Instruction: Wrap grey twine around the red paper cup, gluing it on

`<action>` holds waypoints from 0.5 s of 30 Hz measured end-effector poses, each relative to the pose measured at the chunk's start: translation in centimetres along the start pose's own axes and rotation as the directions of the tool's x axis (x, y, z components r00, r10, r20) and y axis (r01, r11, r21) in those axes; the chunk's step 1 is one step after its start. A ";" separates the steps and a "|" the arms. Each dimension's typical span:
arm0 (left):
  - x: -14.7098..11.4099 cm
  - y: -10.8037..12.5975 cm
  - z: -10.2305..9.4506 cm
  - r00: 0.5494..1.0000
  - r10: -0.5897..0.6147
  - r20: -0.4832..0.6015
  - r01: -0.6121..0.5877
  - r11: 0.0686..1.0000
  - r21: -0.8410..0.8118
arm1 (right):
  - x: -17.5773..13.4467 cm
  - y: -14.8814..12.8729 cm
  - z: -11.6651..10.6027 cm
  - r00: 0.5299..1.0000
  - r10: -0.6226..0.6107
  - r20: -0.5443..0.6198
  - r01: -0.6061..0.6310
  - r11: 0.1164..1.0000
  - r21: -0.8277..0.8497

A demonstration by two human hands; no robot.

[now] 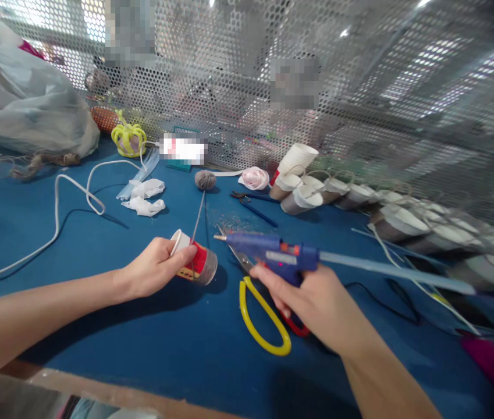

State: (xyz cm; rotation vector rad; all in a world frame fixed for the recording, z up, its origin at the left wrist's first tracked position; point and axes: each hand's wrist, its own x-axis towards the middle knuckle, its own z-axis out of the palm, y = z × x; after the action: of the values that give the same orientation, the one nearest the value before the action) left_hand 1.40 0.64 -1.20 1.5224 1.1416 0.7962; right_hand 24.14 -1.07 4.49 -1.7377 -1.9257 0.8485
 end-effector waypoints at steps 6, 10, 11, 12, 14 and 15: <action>-0.1 -0.4 -0.2 0.999 -0.031 -0.010 0.030 0.998 -0.057 | 4.4 2.0 -2.6 0.971 0.112 -0.209 -0.043 0.950 0.310; -0.1 -0.2 -0.3 0.998 -0.055 0.001 0.055 0.996 -0.071 | 7.5 4.0 -3.8 0.965 0.198 -0.174 -0.138 0.943 0.304; -0.1 -0.2 -0.3 0.998 -0.056 0.001 0.056 0.996 -0.074 | 8.1 4.4 -3.7 0.963 0.222 -0.154 -0.170 0.941 0.292; -0.2 -0.1 -0.3 0.998 -0.056 -0.001 0.056 0.995 -0.080 | 8.6 4.9 -3.6 0.961 0.244 -0.132 -0.201 0.940 0.277; -0.2 0.0 -0.3 0.998 -0.064 -0.004 0.063 0.994 -0.094 | 9.3 5.6 -2.9 0.956 0.277 -0.092 -0.248 0.938 0.243; -0.2 0.1 -0.3 0.998 -0.071 -0.003 0.070 0.992 -0.104 | 9.6 5.9 -2.5 0.954 0.288 -0.078 -0.265 0.938 0.224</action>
State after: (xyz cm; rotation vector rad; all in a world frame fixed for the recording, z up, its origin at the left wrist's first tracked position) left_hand 1.13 0.57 -1.05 1.3874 1.1350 0.8010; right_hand 28.76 9.00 1.41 -1.9068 -1.4817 0.9930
